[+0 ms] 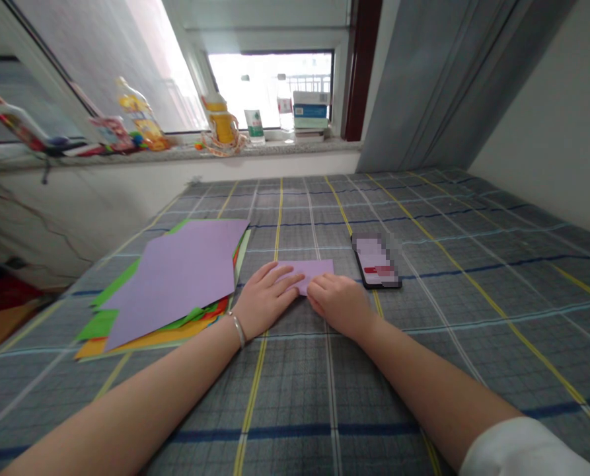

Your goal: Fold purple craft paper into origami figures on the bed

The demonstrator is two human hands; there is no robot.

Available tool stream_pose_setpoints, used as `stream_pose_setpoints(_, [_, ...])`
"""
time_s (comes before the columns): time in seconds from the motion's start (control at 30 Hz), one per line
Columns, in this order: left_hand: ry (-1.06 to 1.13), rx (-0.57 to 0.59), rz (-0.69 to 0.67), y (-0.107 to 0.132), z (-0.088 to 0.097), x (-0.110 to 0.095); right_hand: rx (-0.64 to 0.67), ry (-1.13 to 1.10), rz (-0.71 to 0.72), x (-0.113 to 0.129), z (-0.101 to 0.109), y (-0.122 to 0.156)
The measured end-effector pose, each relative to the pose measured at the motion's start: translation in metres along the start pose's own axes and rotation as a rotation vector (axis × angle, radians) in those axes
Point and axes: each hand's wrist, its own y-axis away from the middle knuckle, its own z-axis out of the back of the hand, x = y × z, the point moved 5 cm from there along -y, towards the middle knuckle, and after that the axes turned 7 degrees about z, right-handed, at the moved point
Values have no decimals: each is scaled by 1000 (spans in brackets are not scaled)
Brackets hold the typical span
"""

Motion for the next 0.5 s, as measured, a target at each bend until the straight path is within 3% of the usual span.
stream_pose_setpoints(0.13, [10, 63, -19, -1, -7, -2, -3, -56, -60, -1, -7, -4])
stream_pose_setpoints(0.5, [88, 64, 42, -3, -9, -2, -139, -235, 42, -2, -4, -8])
